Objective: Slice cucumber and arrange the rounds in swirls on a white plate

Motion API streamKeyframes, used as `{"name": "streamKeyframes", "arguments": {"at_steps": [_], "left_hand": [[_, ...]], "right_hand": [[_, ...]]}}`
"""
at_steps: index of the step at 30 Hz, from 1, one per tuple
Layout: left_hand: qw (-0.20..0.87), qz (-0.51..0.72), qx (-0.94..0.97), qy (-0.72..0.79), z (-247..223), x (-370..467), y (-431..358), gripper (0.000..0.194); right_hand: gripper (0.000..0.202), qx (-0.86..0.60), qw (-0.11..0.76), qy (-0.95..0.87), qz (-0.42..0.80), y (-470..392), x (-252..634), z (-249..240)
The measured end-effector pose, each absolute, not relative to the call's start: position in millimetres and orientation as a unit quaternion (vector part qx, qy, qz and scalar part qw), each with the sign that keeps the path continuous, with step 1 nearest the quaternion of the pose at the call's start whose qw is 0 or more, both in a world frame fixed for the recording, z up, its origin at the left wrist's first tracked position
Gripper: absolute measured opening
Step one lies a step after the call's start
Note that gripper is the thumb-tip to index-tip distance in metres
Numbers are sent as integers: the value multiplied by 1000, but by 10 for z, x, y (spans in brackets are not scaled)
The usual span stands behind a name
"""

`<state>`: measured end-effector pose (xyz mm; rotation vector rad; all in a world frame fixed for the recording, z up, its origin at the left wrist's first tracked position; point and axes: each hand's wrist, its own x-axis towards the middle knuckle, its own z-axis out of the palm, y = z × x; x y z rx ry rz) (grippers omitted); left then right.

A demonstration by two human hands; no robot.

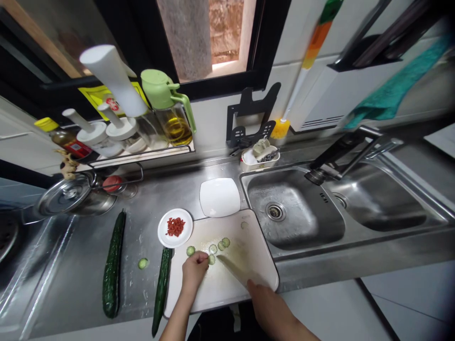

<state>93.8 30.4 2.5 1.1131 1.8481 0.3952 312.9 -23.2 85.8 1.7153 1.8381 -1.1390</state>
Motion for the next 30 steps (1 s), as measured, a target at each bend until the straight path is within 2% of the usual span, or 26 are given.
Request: {"name": "streamKeyframes", "arguments": {"at_steps": [8,17,30], "left_hand": [[392,163,499,755,136,998,260,15],[388,181,502,751,116,983,252,14],[394,179,499,751,96,970,265,15]], "right_hand": [[51,593,218,678,-376,-179,2939,929],[46,592,209,686,-367,-151,2891,905],[50,600,205,674,-379,-120,2829,938]]}}
